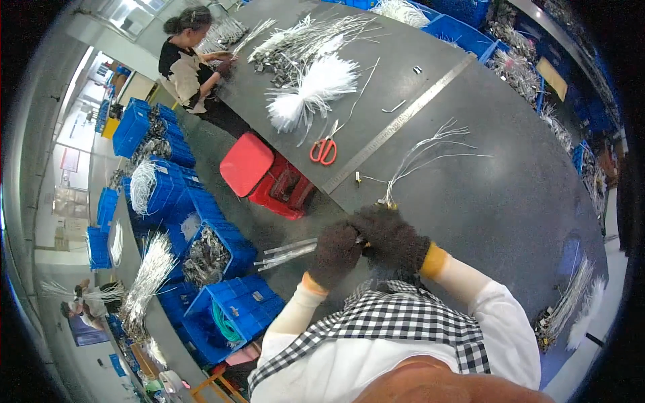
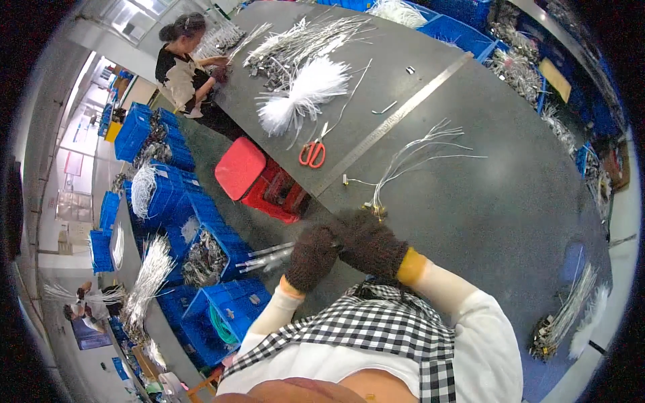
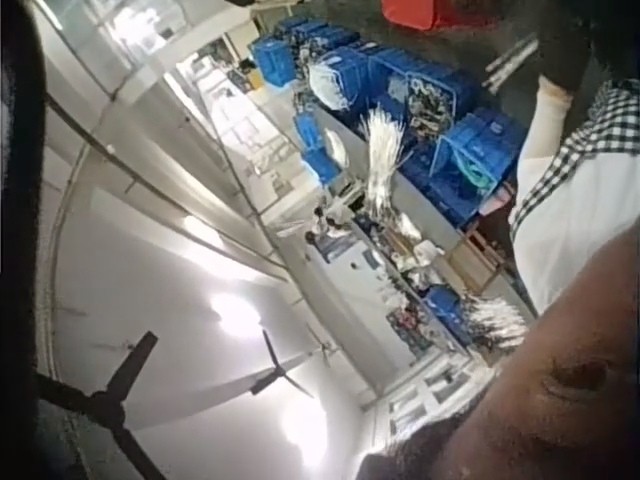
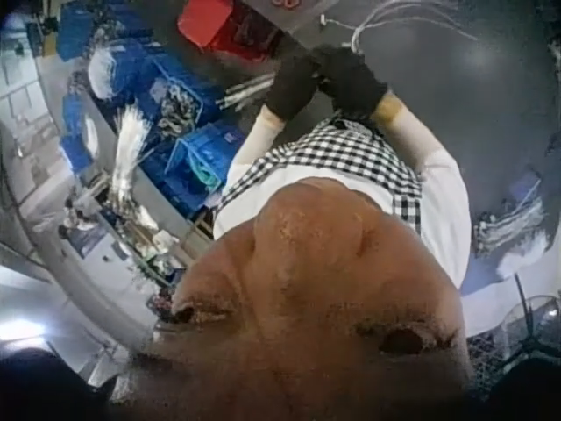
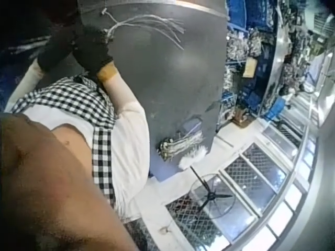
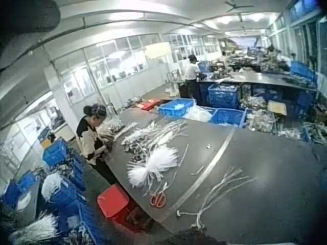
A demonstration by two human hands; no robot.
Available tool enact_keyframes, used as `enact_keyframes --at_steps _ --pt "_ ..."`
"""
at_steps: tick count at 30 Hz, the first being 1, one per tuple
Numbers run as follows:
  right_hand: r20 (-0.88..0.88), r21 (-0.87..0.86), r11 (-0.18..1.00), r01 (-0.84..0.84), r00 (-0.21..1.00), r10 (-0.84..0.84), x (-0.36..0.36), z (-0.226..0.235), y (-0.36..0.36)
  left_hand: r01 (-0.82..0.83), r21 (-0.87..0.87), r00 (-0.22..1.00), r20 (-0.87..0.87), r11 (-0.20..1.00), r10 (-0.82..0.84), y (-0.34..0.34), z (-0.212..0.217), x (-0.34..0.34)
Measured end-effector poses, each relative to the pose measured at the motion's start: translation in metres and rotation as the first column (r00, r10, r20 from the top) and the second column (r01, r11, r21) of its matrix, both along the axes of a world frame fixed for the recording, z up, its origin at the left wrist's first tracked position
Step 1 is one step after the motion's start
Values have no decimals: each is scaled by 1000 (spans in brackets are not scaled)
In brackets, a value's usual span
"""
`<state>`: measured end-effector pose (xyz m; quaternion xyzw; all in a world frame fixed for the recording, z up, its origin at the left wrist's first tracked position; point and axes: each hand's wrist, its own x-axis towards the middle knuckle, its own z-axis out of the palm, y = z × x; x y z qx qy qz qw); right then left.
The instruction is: The person checks, bundles, and organizes electrical wire harnesses and connectors into blue bins by hand.
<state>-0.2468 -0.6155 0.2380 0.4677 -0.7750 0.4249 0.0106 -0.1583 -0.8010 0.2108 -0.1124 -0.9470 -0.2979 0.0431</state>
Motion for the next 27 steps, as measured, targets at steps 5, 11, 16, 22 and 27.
enact_keyframes --at_steps 5,11,16,22,27 --pt "478 250 859 -447 828 291 18 -70 -18 -140 119 954 283 983 102 -12 -40 59" --pt "355 320 785 -531 835 420 42 -176 -33 35 -5 961 275 999 -33 -36 -141 111" --pt "56 368 840 -399 911 408 56 -229 -22 -105 -84 953 276 991 125 16 -182 133" --pt "44 407 771 -489 854 518 16 -237 7 -108 -45 850 514 993 115 75 -223 85" --pt "-61 524 741 -419 849 524 -27 -184 49 -152 -36 907 392 988 154 117 -190 37"
